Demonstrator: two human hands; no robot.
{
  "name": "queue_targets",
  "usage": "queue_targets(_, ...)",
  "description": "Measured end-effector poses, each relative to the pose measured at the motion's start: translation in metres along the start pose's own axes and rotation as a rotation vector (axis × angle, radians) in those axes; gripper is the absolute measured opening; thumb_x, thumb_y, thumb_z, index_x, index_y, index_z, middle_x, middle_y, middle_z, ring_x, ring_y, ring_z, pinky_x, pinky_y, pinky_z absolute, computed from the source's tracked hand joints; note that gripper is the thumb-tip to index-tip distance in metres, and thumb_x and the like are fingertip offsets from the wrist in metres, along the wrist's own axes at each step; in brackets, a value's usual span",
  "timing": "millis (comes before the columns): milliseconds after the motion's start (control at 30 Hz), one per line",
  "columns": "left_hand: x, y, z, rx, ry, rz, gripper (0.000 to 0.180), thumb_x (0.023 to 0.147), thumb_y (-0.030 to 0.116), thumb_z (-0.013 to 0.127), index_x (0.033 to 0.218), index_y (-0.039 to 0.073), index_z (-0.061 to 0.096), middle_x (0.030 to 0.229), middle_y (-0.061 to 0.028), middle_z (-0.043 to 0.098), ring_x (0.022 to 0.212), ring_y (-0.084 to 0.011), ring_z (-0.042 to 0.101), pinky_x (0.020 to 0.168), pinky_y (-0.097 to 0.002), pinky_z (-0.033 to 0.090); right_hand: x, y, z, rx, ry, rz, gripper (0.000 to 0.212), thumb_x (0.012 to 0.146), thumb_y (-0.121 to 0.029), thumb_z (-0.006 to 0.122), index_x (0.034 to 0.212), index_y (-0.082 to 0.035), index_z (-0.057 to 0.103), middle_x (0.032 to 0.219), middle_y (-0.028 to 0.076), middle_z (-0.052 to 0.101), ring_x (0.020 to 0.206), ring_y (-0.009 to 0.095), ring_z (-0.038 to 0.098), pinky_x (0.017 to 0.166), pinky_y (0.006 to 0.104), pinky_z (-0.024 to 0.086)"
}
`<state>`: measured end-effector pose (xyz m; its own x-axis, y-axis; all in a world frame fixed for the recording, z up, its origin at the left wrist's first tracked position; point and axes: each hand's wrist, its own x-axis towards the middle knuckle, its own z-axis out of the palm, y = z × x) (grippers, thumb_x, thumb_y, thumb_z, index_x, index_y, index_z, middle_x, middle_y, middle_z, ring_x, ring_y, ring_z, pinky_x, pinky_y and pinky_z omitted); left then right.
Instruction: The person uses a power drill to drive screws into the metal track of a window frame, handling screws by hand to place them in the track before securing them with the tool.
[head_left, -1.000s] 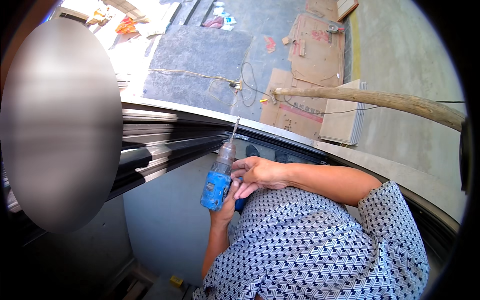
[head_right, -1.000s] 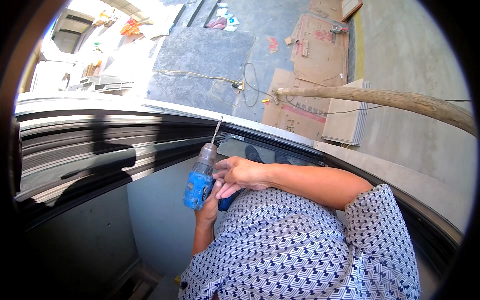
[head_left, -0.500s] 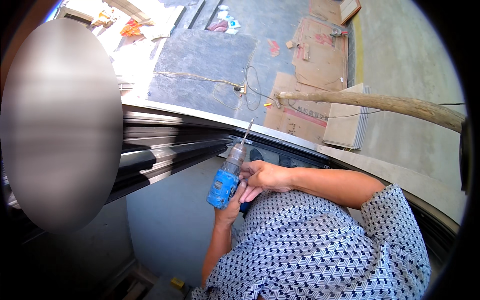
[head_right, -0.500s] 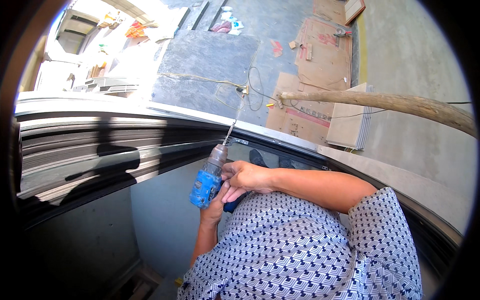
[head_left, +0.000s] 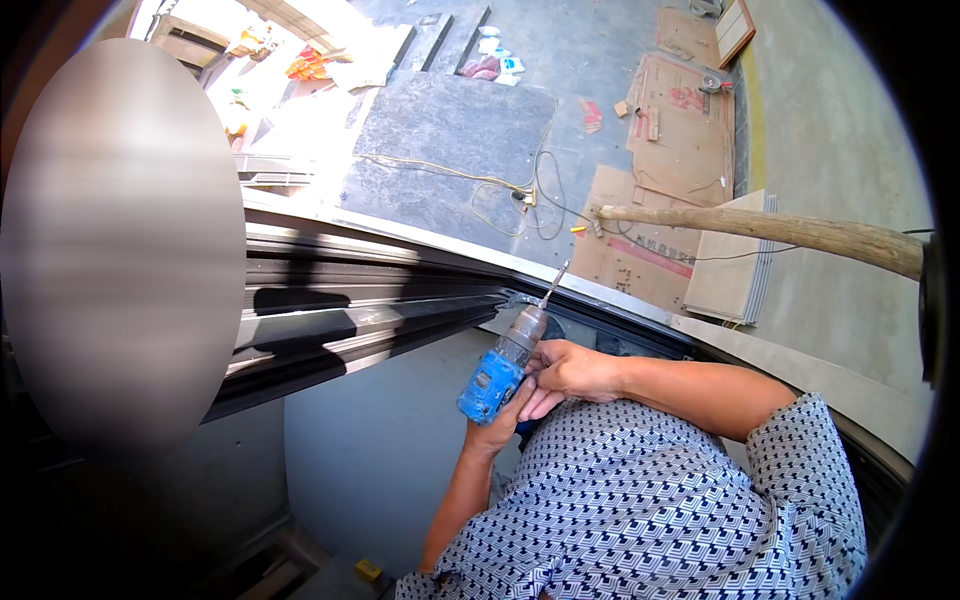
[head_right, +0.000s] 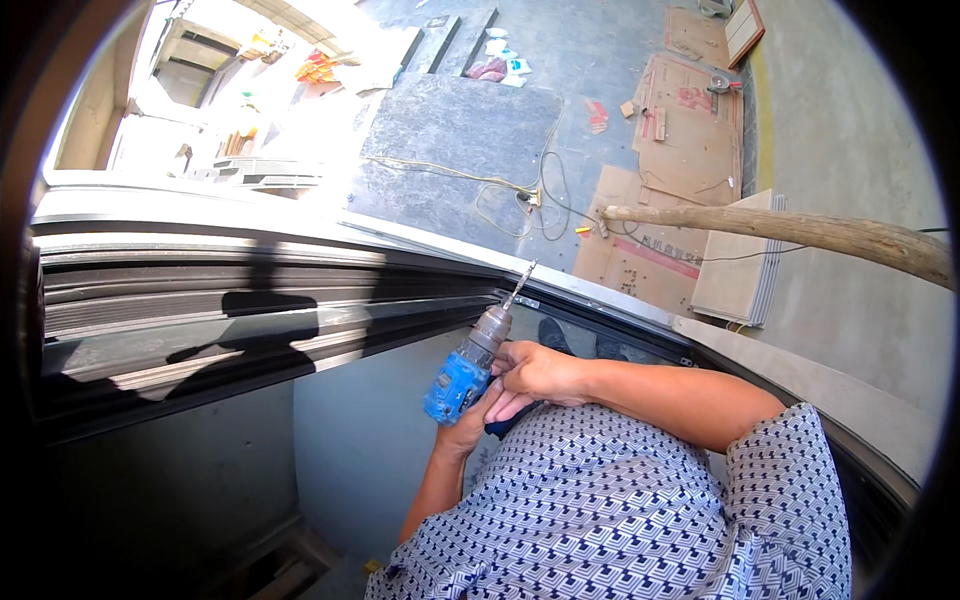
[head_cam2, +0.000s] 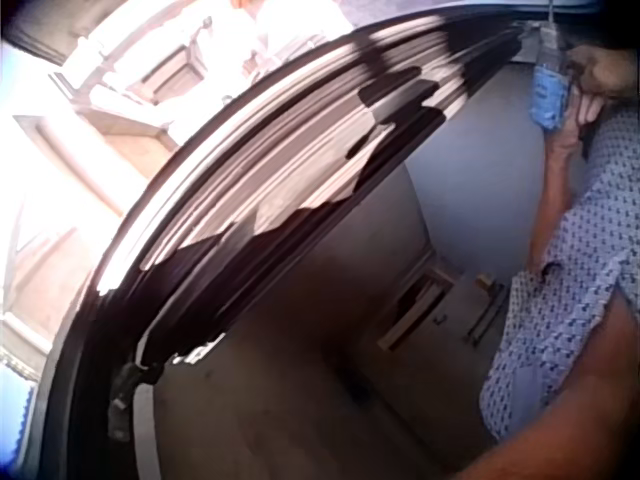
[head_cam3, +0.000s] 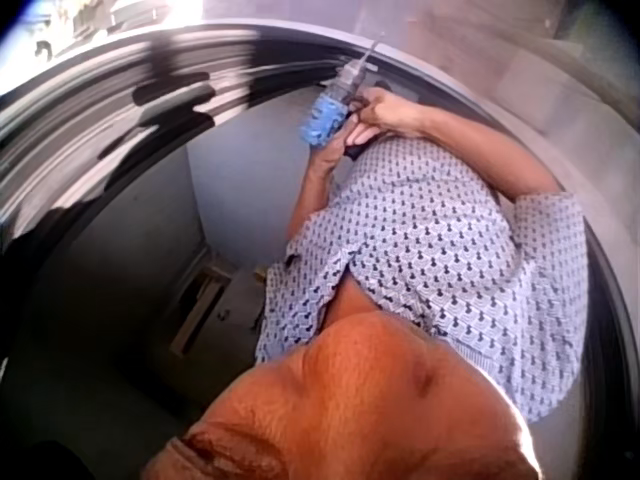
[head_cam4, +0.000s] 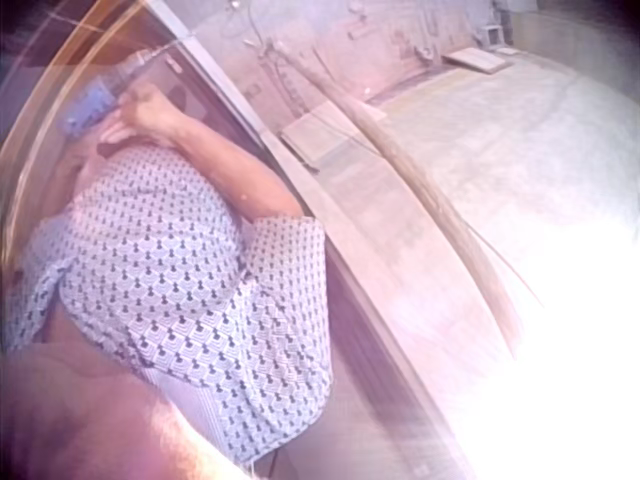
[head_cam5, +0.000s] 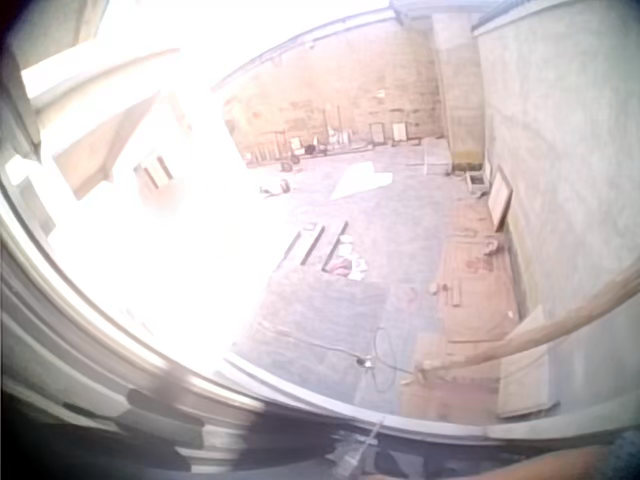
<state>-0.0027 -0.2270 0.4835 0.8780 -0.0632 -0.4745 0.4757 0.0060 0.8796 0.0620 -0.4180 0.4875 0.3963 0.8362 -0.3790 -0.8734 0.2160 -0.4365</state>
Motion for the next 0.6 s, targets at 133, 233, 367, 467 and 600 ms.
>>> queue_targets(133, 0.003, -0.001, -0.003, -0.018, -0.020, -0.062, 0.025, 0.096, 0.010, 0.071, 0.120, 0.007, 0.067, 0.111, -0.0028, 0.069, 0.099, -0.0120, 0.066, 0.085, -0.0271, 0.054, 0.000, -0.002, 0.001, -0.040, 0.020, -0.029, 0.061, 0.091, 0.008, 0.042, 0.150, 0.011, 0.026, 0.141, 0.023, 0.048, 0.104, 0.029, 0.071, 0.092, 0.0329, 0.061)
queue_targets(233, 0.003, 0.001, -0.002, -0.036, -0.024, -0.068, 0.027, 0.096, 0.010, 0.071, 0.122, 0.007, 0.066, 0.112, -0.0032, 0.069, 0.100, -0.0124, 0.066, 0.086, -0.0274, 0.054, -0.002, -0.006, 0.004, -0.053, 0.024, -0.023, 0.059, 0.092, 0.008, 0.041, 0.149, 0.011, 0.027, 0.139, 0.023, 0.050, 0.104, 0.028, 0.071, 0.092, 0.0328, 0.061)
queue_targets(367, 0.002, -0.006, -0.001, -0.017, -0.002, -0.043, 0.027, 0.096, 0.009, 0.070, 0.122, 0.006, 0.066, 0.113, -0.0040, 0.069, 0.101, -0.0128, 0.066, 0.086, -0.0280, 0.054, -0.002, -0.002, 0.002, -0.085, 0.045, -0.014, 0.053, 0.093, 0.007, 0.040, 0.145, 0.012, 0.032, 0.129, 0.023, 0.056, 0.100, 0.027, 0.072, 0.090, 0.0331, 0.062)
queue_targets(467, 0.003, -0.010, 0.000, 0.037, 0.012, -0.005, 0.026, 0.096, 0.008, 0.070, 0.122, 0.005, 0.065, 0.113, -0.0049, 0.069, 0.100, -0.0134, 0.066, 0.086, -0.0284, 0.054, -0.003, -0.002, 0.004, -0.099, 0.082, -0.007, 0.049, 0.095, 0.006, 0.040, 0.143, 0.012, 0.034, 0.121, 0.023, 0.059, 0.098, 0.027, 0.072, 0.089, 0.0336, 0.062)
queue_targets(600, 0.004, -0.012, -0.001, 0.089, 0.023, 0.012, 0.025, 0.096, 0.009, 0.070, 0.120, 0.004, 0.065, 0.111, -0.0056, 0.069, 0.098, -0.0138, 0.066, 0.084, -0.0286, 0.054, -0.001, 0.001, 0.000, -0.097, 0.094, 0.008, 0.047, 0.096, 0.006, 0.039, 0.143, 0.012, 0.036, 0.126, 0.023, 0.057, 0.098, 0.028, 0.072, 0.089, 0.0338, 0.062)
